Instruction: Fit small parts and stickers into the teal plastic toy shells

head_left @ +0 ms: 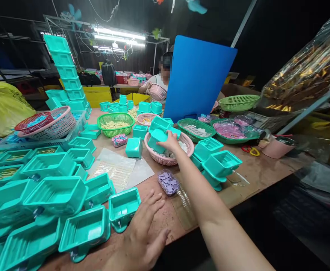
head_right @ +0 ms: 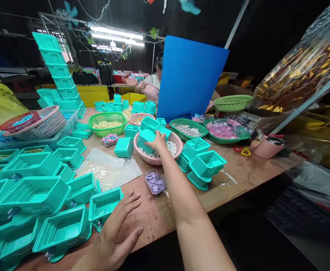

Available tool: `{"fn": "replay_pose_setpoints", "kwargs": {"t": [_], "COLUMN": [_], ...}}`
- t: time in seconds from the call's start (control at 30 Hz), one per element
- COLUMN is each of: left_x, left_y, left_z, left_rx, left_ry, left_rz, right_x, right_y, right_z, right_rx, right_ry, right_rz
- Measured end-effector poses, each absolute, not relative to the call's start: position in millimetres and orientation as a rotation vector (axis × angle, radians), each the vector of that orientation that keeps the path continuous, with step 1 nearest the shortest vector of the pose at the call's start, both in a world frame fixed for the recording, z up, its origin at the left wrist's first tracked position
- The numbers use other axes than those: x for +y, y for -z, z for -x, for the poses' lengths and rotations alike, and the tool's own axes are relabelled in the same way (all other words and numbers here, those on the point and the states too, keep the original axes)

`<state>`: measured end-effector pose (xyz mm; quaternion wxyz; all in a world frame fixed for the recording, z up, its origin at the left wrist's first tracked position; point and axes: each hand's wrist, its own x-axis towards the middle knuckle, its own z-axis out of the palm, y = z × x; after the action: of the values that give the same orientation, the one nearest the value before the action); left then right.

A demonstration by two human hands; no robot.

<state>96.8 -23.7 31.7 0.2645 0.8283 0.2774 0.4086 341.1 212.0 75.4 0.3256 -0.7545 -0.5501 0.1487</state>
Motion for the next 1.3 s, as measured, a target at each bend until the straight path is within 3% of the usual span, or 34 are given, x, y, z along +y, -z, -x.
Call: {"fn": "replay_pose_setpoints", "kwargs": {"t": [0.1, 0.23, 0.4, 0.53, 0.67, 0.83, 1.0, 1.13, 1.3], "left_x": [-14.1, 6.0, 0.6, -22.1, -35.3, -43.2, -47.1, -47.7, -46.4], "left_y": [-41.5, -72.5, -84.5, -61.7, -36.5, -18.3, -21.1, -22.5, -14.8], "left_z": [-95.5, -95.7, -93.8, -90.0, -88.0, -91.0, -85.0, -86.1, -99.1], "left_rx": [0.905, 0.902, 0.772, 0.940, 1.103, 1.186, 1.170, 1.187, 1.150], "left_ry": [-0.966, -0.918, -0.676, -0.717, -0.778, -0.856, -0.818, -0.825, -0.808], "left_rz": [-1.720, -0.950, -0.735, -0.833, -1.039, -1.020, -1.078, -1.125, -1.206], "right_x": [184.7, 88.5, -46.9, -86.4, -43.8, 45.4, 76.4, 46.4, -50.5], "right_y": [-79.0, -72.3, -22.9, -5.3, -16.3, -7.4, 0.9, -18.9, -45.9], "right_z": [-347.6, -336.2, -302.2, -304.8, -330.5, -338.3, -328.2, -332.2, -312.6], "right_rx": [-1.463, -1.657, -1.975, -2.036, -1.746, -1.911, -1.901, -1.757, -1.459], "right_ry": [-0.354, 0.129, 0.462, 0.132, -0.168, -0.229, -0.245, -0.259, -0.709], "right_rz": [1.946, 1.461, 0.945, 0.931, 1.257, 1.694, 1.784, 1.792, 1.487]}}
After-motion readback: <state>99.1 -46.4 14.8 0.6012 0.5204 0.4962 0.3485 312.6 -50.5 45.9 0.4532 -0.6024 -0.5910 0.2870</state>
